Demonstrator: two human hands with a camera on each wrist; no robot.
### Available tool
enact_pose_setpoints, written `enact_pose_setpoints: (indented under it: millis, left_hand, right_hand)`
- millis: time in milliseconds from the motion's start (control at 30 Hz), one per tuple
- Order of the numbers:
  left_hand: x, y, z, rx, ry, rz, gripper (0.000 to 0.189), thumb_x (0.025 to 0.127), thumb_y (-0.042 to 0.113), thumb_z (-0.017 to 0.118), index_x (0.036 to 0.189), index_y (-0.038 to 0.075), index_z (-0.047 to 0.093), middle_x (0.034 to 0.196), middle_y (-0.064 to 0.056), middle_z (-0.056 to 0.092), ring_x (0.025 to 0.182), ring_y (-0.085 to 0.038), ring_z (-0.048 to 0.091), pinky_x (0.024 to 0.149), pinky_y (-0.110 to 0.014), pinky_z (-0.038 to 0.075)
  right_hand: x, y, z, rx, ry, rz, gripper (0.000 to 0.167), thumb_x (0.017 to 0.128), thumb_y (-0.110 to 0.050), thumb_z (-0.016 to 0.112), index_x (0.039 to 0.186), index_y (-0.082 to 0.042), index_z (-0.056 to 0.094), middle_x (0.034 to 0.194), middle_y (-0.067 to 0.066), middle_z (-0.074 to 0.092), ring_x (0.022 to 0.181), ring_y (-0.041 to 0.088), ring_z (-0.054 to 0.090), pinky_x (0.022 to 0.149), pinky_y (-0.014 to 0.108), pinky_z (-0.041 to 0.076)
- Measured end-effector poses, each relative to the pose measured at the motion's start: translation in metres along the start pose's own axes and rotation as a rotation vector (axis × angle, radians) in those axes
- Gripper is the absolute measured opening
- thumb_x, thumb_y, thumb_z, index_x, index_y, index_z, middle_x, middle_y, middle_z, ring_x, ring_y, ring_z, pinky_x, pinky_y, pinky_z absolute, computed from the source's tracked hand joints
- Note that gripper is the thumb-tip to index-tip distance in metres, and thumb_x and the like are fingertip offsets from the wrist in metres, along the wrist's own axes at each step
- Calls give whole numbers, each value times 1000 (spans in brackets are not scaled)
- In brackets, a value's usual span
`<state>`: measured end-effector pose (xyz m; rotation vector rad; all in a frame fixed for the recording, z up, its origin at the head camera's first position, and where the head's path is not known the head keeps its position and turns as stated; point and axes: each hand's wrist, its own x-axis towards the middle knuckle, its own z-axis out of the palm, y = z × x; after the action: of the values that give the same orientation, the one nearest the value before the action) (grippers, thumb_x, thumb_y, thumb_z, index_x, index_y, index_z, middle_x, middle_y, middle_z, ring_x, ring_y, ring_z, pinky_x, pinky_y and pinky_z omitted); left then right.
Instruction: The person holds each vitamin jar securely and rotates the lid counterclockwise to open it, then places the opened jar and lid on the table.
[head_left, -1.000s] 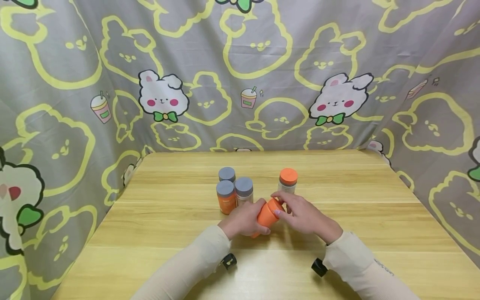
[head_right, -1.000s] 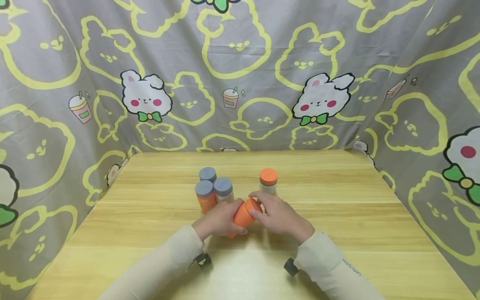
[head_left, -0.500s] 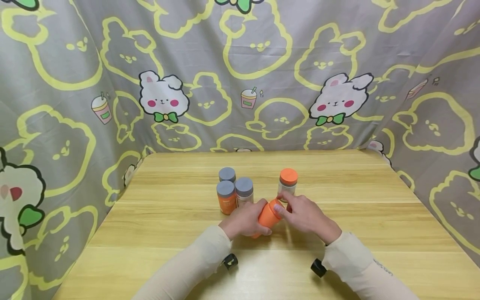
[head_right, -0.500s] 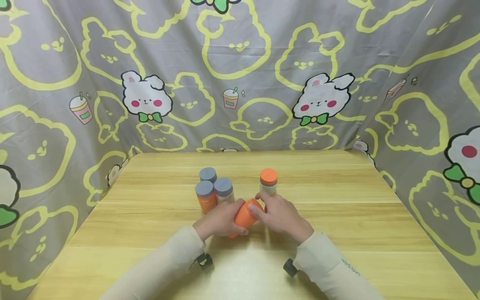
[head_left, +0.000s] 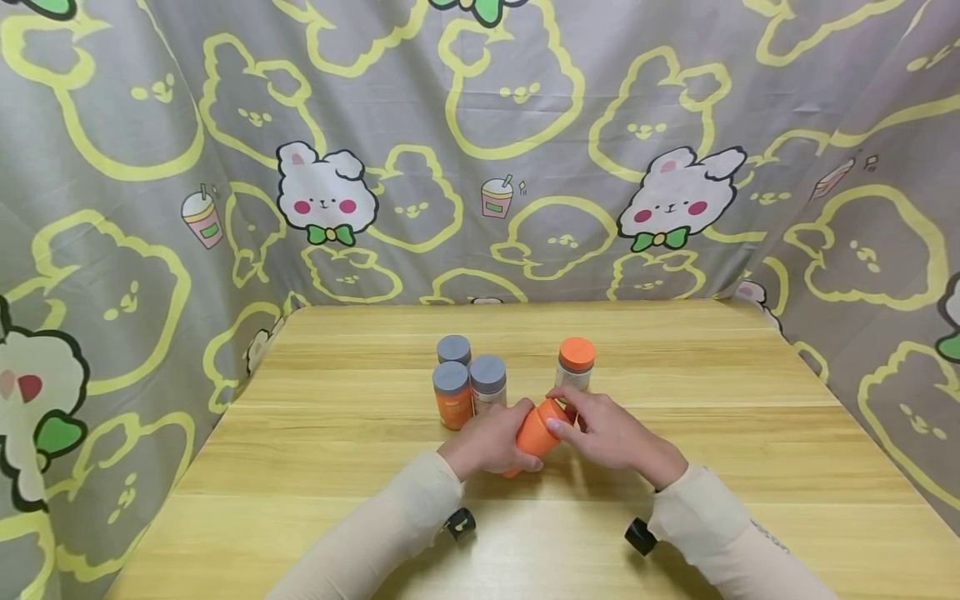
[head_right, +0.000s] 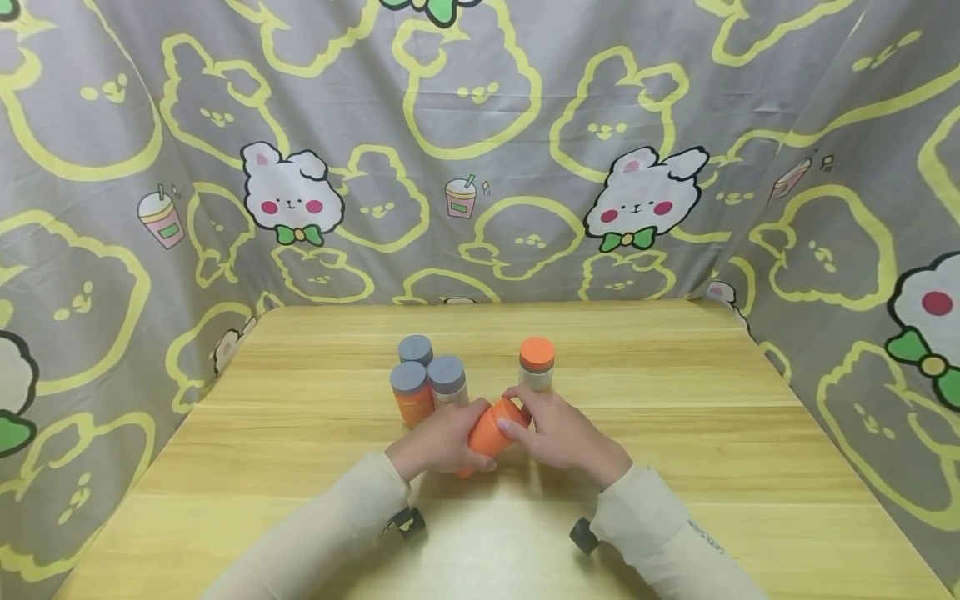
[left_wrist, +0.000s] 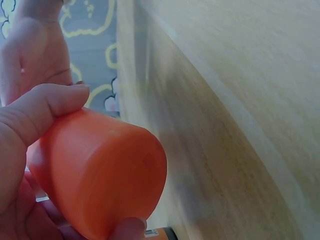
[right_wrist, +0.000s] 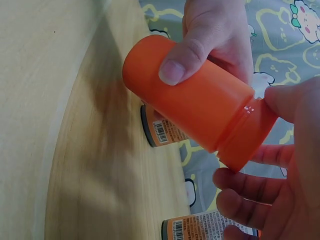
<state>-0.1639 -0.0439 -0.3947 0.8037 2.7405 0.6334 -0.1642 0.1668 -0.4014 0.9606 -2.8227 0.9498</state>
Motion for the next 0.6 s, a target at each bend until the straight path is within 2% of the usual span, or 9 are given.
enact_pose_setpoints:
  millis: [600]
  left_hand:
    - [0,-3,2,-5,-2,-12,56,72,34,85,114,16,52,78,4,56,62,-11,54,59,-27,45]
  right_hand:
    - [-2,-1,-4,74,-33,-31,43,94,-28,63,130,-9,52,100,-2,63,77,11,53,64,29,45]
